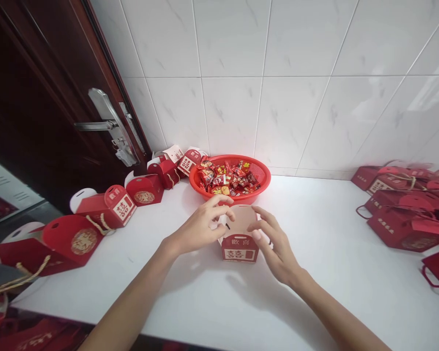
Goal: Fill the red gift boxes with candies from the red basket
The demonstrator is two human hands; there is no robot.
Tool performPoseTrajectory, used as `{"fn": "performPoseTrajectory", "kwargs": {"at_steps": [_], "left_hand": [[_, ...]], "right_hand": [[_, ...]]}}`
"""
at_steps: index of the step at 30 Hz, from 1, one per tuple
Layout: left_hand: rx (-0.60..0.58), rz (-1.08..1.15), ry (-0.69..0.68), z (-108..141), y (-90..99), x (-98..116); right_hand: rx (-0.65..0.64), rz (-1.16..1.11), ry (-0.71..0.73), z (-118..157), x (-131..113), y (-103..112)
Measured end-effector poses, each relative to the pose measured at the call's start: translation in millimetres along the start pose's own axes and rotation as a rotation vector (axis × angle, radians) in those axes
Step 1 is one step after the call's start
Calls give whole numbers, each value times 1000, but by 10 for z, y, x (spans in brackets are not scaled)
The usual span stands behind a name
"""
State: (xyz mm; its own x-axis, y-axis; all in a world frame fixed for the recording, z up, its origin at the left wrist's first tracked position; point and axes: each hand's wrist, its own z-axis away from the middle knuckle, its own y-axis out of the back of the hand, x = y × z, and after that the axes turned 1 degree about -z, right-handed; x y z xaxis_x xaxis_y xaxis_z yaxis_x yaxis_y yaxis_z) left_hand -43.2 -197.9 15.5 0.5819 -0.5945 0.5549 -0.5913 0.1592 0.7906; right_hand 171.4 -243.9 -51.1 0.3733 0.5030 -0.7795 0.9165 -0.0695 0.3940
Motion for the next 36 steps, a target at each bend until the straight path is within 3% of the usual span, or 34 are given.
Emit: {"fn": "performPoseTrajectory", "kwargs": {"at_steps": [4, 6, 17, 31, 36], "left_hand": [[-68, -104, -91, -20, 18, -8], [-117, -149, -95, -14, 8, -21], [-209, -57, 99, 71, 28, -68], [-339, -192, 73, 64, -2, -22], [-378, -249, 142, 93, -10, -32]], "right_hand": [[205, -115, -184, -18, 62, 128], [226, -187, -282, -42, 104, 178], [75, -285, -447, -37, 128, 152], [-20, -570, -472, -2, 105, 104], [-65, -649, -471, 5, 87, 79]]}}
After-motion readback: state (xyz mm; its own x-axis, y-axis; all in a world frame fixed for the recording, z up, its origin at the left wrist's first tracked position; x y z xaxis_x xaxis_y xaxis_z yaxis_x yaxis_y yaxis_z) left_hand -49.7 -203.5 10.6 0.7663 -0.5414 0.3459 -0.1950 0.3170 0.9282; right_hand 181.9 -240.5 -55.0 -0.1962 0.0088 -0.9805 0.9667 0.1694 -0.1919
